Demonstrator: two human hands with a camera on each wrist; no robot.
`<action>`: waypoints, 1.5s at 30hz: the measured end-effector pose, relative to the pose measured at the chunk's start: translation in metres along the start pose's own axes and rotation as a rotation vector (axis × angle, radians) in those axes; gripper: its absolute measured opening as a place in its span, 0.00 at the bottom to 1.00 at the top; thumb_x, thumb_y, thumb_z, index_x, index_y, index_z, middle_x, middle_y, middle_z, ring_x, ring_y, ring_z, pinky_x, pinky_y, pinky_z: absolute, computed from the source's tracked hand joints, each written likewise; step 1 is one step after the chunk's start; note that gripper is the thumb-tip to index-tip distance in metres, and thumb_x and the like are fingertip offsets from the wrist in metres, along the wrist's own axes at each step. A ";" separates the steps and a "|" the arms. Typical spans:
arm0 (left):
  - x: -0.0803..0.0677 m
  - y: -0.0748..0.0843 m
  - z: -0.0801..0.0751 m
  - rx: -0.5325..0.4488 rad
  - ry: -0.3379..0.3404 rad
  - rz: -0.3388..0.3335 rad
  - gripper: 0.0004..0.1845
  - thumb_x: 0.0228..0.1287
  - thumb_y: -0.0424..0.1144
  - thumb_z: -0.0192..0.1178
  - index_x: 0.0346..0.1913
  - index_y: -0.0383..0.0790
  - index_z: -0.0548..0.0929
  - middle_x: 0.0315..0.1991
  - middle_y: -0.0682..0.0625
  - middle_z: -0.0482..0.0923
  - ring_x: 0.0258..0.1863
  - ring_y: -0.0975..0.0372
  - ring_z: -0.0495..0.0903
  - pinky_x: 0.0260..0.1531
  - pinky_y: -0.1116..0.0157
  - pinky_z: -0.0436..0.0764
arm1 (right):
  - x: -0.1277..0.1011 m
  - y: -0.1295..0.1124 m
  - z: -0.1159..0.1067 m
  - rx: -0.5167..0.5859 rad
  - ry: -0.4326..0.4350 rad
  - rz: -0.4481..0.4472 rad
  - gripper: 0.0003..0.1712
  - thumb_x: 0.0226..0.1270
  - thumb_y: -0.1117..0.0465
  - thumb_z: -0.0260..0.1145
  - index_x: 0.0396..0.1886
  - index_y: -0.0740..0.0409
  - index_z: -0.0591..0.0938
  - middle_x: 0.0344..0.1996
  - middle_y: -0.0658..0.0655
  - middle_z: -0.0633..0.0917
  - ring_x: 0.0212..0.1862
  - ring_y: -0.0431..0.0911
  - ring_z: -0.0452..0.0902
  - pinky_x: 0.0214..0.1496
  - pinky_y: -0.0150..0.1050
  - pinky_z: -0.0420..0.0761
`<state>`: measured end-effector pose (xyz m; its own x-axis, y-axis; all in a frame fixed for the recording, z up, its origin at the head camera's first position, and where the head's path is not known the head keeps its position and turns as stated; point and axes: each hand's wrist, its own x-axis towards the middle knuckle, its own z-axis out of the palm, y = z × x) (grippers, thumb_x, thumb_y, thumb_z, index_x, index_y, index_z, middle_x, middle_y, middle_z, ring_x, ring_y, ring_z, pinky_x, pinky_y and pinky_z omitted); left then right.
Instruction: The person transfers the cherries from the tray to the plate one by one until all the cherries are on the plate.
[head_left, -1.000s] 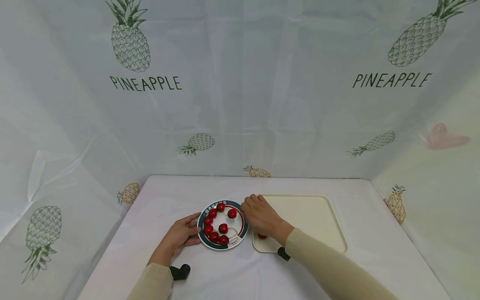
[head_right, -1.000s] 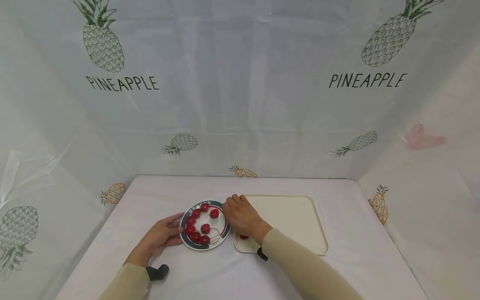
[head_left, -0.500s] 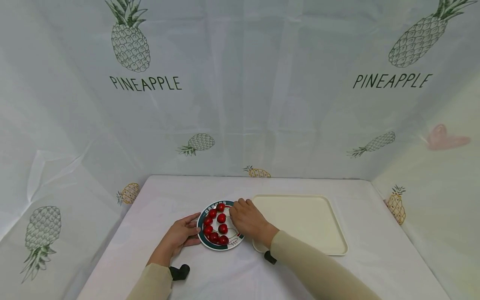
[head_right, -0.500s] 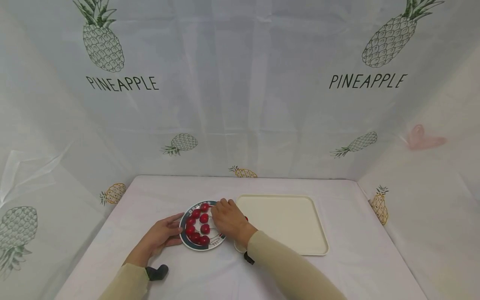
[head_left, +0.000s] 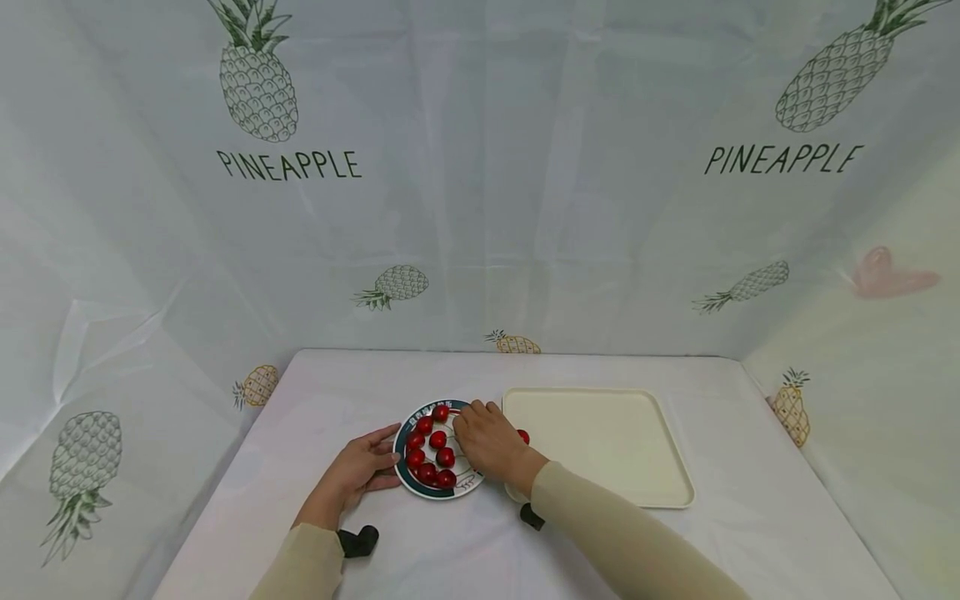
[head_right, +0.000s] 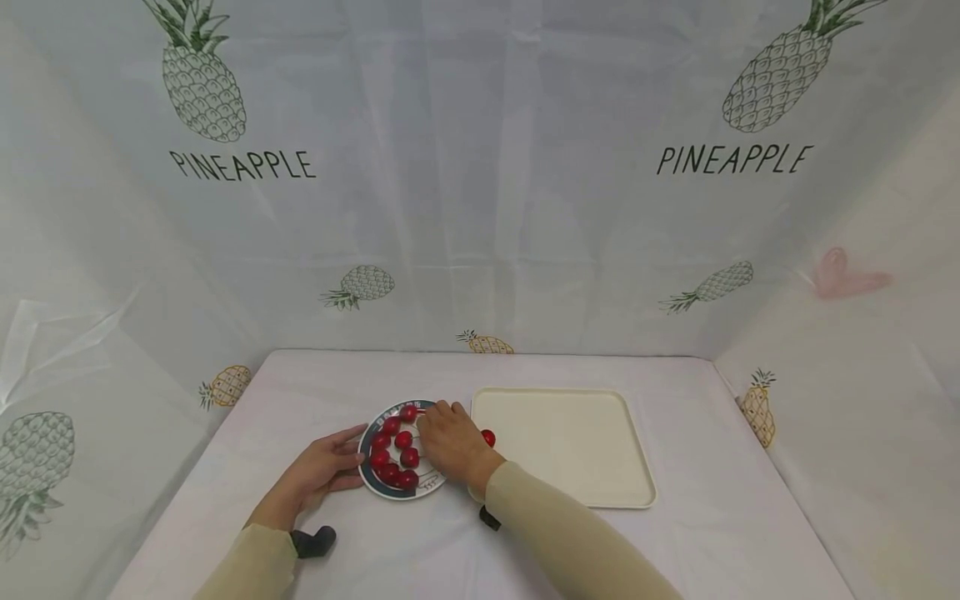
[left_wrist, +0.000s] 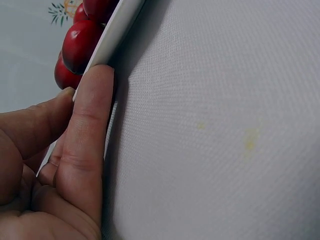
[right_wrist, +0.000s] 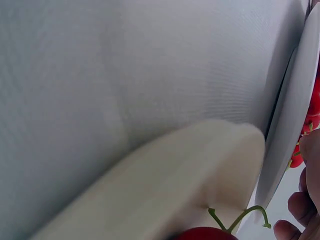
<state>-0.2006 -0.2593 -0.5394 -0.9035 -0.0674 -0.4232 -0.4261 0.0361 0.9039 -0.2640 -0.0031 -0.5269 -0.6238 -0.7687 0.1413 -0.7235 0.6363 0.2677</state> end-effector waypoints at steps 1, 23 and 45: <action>0.000 0.001 0.000 -0.002 -0.002 -0.003 0.33 0.74 0.26 0.61 0.79 0.45 0.71 0.60 0.37 0.81 0.39 0.55 0.89 0.43 0.55 0.92 | 0.000 0.000 0.000 -0.001 0.000 -0.001 0.12 0.80 0.51 0.62 0.51 0.52 0.80 0.44 0.51 0.81 0.47 0.46 0.72 0.49 0.36 0.77; 0.000 0.007 0.000 0.004 -0.027 -0.051 0.38 0.70 0.21 0.61 0.80 0.47 0.69 0.51 0.37 0.77 0.36 0.54 0.89 0.40 0.53 0.93 | -0.004 -0.001 0.002 -0.022 -0.015 -0.014 0.12 0.80 0.51 0.62 0.52 0.53 0.81 0.44 0.50 0.82 0.47 0.46 0.72 0.49 0.37 0.76; 0.004 0.002 0.000 -0.025 -0.046 -0.028 0.38 0.71 0.19 0.58 0.81 0.44 0.67 0.52 0.37 0.78 0.37 0.55 0.90 0.40 0.52 0.93 | -0.068 0.071 -0.003 0.115 0.206 0.174 0.08 0.74 0.57 0.70 0.37 0.55 0.80 0.30 0.51 0.76 0.37 0.47 0.68 0.40 0.39 0.69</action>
<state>-0.2053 -0.2591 -0.5393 -0.8926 -0.0220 -0.4503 -0.4506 0.0100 0.8927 -0.2721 0.0940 -0.5142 -0.6766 -0.6369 0.3695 -0.6471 0.7538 0.1143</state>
